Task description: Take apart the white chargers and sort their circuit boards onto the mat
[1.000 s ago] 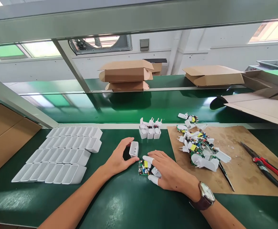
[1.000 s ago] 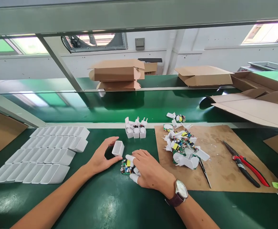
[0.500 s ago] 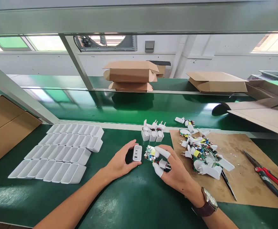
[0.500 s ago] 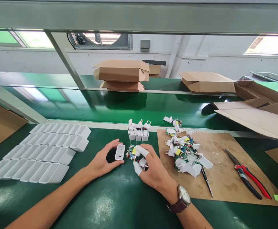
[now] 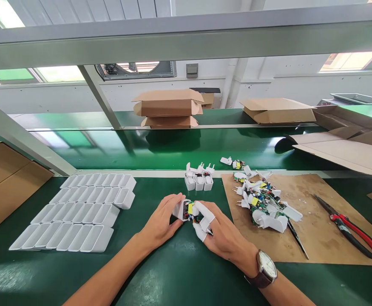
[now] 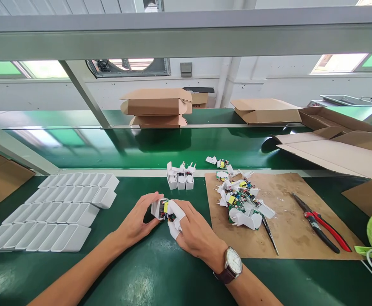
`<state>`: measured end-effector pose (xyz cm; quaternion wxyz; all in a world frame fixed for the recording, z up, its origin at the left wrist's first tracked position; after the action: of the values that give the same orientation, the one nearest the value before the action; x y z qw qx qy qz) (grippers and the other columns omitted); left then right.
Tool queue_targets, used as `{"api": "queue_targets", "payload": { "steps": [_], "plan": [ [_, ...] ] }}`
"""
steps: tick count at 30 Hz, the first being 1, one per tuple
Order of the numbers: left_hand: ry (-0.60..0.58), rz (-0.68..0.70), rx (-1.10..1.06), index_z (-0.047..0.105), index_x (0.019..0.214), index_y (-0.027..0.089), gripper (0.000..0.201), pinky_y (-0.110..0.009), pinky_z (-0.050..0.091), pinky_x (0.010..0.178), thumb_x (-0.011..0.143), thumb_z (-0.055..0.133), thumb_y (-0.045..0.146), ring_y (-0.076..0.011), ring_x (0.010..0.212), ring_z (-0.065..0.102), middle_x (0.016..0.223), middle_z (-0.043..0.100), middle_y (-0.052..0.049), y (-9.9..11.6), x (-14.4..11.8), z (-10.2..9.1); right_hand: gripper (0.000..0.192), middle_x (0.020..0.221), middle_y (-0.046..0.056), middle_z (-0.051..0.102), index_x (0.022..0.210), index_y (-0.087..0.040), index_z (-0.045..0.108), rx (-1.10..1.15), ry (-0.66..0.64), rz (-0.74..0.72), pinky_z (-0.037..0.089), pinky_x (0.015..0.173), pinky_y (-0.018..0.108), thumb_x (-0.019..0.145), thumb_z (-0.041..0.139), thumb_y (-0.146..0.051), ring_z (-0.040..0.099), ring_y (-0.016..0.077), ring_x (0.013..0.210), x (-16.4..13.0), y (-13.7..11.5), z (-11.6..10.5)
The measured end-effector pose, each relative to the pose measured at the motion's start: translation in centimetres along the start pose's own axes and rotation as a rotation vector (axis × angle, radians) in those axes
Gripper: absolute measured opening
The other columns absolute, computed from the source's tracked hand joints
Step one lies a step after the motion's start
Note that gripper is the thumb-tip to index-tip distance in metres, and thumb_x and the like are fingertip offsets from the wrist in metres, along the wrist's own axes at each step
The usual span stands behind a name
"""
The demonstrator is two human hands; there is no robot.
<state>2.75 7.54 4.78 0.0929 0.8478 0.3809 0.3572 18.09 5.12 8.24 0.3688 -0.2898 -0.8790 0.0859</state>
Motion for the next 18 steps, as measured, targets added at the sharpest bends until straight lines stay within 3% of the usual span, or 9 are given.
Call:
{"api": "queue_targets", "payload": {
  "steps": [11, 18],
  "plan": [
    [0.013, 0.068, 0.045, 0.027, 0.158, 0.024, 0.071, -0.047, 0.054, 0.109, 0.096, 0.060, 0.013, -0.0267, 0.131, 0.057, 0.140, 0.061, -0.013, 0.77, 0.13, -0.04, 0.077, 0.125, 0.021, 0.060, 0.162, -0.014, 0.010, -0.054, 0.032, -0.030, 0.064, 0.085, 0.050, 0.095, 0.046, -0.006, 0.064, 0.0321, 0.106, 0.59, -0.78, -0.55],
    [0.021, 0.068, 0.039, 0.029, 0.157, 0.023, 0.069, -0.046, 0.055, 0.107, 0.097, 0.061, 0.017, -0.0270, 0.129, 0.059, 0.138, 0.062, -0.015, 1.04, 0.42, -0.23, 0.081, 0.129, 0.023, 0.059, 0.162, -0.012, 0.007, -0.051, 0.016, -0.022, 0.063, 0.089, 0.052, 0.093, 0.048, -0.005, 0.062, 0.0336, 0.113, 0.19, -0.45, -0.26]
  ]
}}
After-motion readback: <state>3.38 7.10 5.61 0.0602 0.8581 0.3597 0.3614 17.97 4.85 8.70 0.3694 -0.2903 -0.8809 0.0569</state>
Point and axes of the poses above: each hand's wrist, its own x-axis towards the middle knuckle, its own z-axis out of the palm, y = z × x, the point moved 9 cm from there along x, towards the middle knuckle
